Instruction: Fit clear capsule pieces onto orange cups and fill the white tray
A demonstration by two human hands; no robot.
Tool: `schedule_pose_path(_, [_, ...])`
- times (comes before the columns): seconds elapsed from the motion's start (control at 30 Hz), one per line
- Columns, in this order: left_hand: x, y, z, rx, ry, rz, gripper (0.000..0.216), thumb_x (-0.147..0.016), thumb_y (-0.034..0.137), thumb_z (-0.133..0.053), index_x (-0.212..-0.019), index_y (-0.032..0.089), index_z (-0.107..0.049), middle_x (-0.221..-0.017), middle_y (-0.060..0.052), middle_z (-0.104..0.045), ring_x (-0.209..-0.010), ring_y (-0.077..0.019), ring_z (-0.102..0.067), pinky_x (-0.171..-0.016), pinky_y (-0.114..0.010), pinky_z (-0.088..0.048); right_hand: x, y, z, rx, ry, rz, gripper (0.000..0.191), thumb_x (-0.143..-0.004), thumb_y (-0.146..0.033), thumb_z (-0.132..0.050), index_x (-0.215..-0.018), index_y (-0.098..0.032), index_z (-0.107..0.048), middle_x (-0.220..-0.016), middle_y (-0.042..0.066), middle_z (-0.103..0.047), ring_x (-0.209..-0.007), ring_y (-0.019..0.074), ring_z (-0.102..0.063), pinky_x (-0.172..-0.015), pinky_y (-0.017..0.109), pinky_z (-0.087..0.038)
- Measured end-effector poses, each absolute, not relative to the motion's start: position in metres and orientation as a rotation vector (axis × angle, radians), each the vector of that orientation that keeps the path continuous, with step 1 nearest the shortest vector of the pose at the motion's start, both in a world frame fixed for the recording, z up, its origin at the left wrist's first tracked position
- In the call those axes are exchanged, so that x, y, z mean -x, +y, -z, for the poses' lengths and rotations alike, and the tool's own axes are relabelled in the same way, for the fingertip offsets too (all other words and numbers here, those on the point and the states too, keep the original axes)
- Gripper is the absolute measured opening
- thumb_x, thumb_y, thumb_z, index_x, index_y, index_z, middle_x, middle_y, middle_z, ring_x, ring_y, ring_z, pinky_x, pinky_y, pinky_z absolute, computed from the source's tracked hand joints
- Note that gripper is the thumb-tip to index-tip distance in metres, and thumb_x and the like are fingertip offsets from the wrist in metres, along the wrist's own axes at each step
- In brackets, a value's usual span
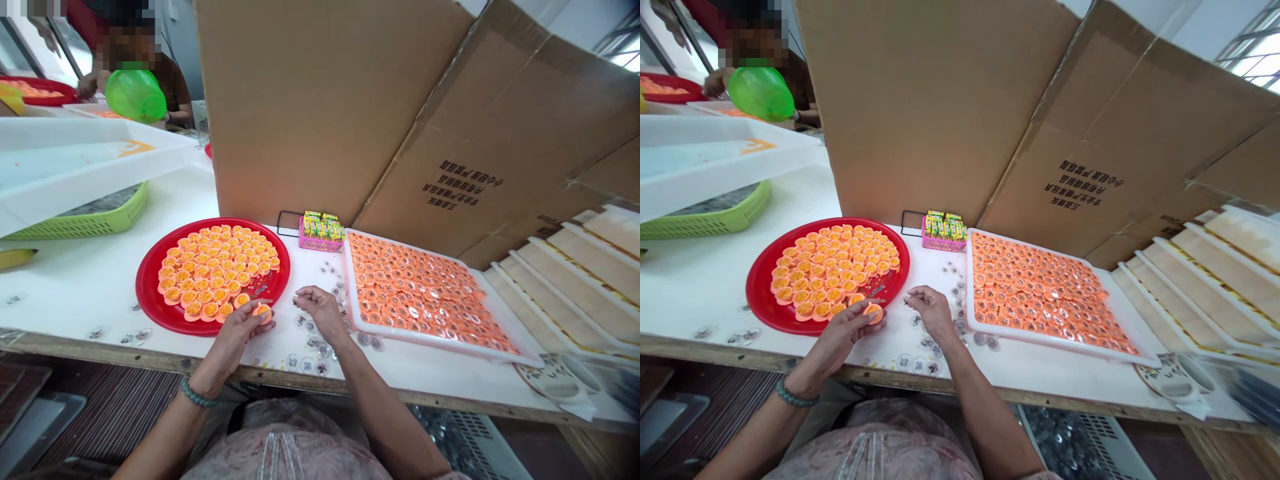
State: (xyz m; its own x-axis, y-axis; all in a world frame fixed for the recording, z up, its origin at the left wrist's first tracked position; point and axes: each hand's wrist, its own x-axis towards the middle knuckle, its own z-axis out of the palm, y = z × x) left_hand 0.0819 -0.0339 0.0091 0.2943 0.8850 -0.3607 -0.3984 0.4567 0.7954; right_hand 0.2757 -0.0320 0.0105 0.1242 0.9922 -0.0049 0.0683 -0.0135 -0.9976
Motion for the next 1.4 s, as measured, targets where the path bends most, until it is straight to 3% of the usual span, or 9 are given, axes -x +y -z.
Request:
schedule_pose_path(0.13, [-0.08,-0.035,-0.008,-0.644,0.9,-0.933,0.046,-0.062,0.024,-0.079,-0.102,0.014,-0.059,-0.088,-0.006,-0.07,-0.079,-0.0171,-0.066,-0.076,-0.026,-0.054,-0.265,-0.037,-0.02,1.24,-1.032,-1.194,0.022,-0.067,-0.033,-0.074,-0.076,-0.017,-0.061,-0.064,-0.001,-0.063,-0.061,0.0124,-0.061,-0.056,0.023,-0.044])
schedule_pose_path(0.3, [-0.078,-0.036,-0.009,-0.629,0.912,-0.958,0.053,-0.059,0.024,-0.081,-0.106,0.013,-0.057,-0.085,-0.005,-0.07,-0.078,-0.0171,-0.065,-0.081,-0.03,-0.053,-0.257,-0.04,-0.025,1.051,-0.951,-1.324,0.034,-0.071,-0.03,-0.072,-0.103,-0.023,-0.062,-0.075,-0.004,-0.059,-0.064,0.0103,-0.062,-0.062,0.023,-0.047])
schedule_pose_path(0.53, [-0.077,-0.038,-0.013,-0.762,0.954,-0.923,0.068,-0.056,0.028,-0.081,-0.116,0.011,-0.053,-0.09,-0.007,-0.07,-0.082,-0.0179,-0.064,-0.081,-0.029,-0.049,-0.246,-0.044,-0.028,0.95,-1.023,-1.378,0.02,-0.076,-0.029,-0.067,-0.094,-0.021,-0.062,-0.076,-0.002,-0.062,-0.07,0.0116,-0.062,-0.067,0.025,-0.047])
schedule_pose_path(0.67, [-0.076,-0.037,-0.013,-0.907,0.967,-0.935,0.062,-0.058,0.028,-0.079,-0.115,0.015,-0.057,-0.09,-0.004,-0.069,-0.083,-0.0179,-0.062,-0.078,-0.029,-0.048,-0.242,-0.045,-0.027,0.981,-1.032,-1.357,0.019,-0.073,-0.03,-0.07,-0.087,-0.021,-0.06,-0.078,-0.001,-0.063,-0.072,0.0121,-0.06,-0.066,0.024,-0.044])
schedule_pose_path(0.93, [-0.081,-0.037,-0.006,-0.951,0.937,-1.016,0.046,-0.059,0.028,-0.076,-0.101,0.016,-0.063,-0.092,-0.006,-0.07,-0.082,-0.0217,-0.064,-0.077,-0.033,-0.049,-0.221,-0.05,-0.016,1.173,-0.856,-1.395,0.027,-0.068,-0.036,-0.073,-0.085,-0.017,-0.062,-0.065,0.0,-0.062,-0.055,0.0098,-0.054,-0.052,0.021,-0.036])
schedule_pose_path(1.07, [-0.08,-0.038,-0.006,-1.038,0.96,-1.032,0.038,-0.066,0.025,-0.07,-0.103,0.017,-0.064,-0.091,-0.005,-0.07,-0.083,-0.0213,-0.064,-0.076,-0.031,-0.049,-0.216,-0.054,-0.016,1.207,-0.95,-1.363,0.03,-0.07,-0.035,-0.071,-0.093,-0.017,-0.066,-0.063,-0.001,-0.061,-0.056,0.0103,-0.054,-0.053,0.022,-0.038])
schedule_pose_path(1.3, [-0.078,-0.037,-0.006,-0.99,1.059,-1.044,0.042,-0.061,0.023,-0.072,-0.102,0.016,-0.064,-0.09,-0.005,-0.071,-0.083,-0.0218,-0.064,-0.076,-0.031,-0.049,-0.222,-0.057,-0.017,1.128,-1.06,-1.356,0.019,-0.071,-0.033,-0.07,-0.082,-0.018,-0.066,-0.07,0.0,-0.063,-0.061,0.0109,-0.054,-0.057,0.023,-0.043])
schedule_pose_path(1.4, [-0.077,-0.035,-0.004,-0.943,1.097,-1.054,0.043,-0.059,0.022,-0.073,-0.1,0.015,-0.063,-0.085,-0.004,-0.07,-0.08,-0.022,-0.064,-0.074,-0.032,-0.049,-0.222,-0.059,-0.016,1.069,-1.022,-1.398,0.023,-0.073,-0.033,-0.069,-0.091,-0.02,-0.065,-0.073,-0.001,-0.061,-0.064,0.0108,-0.056,-0.061,0.024,-0.046])
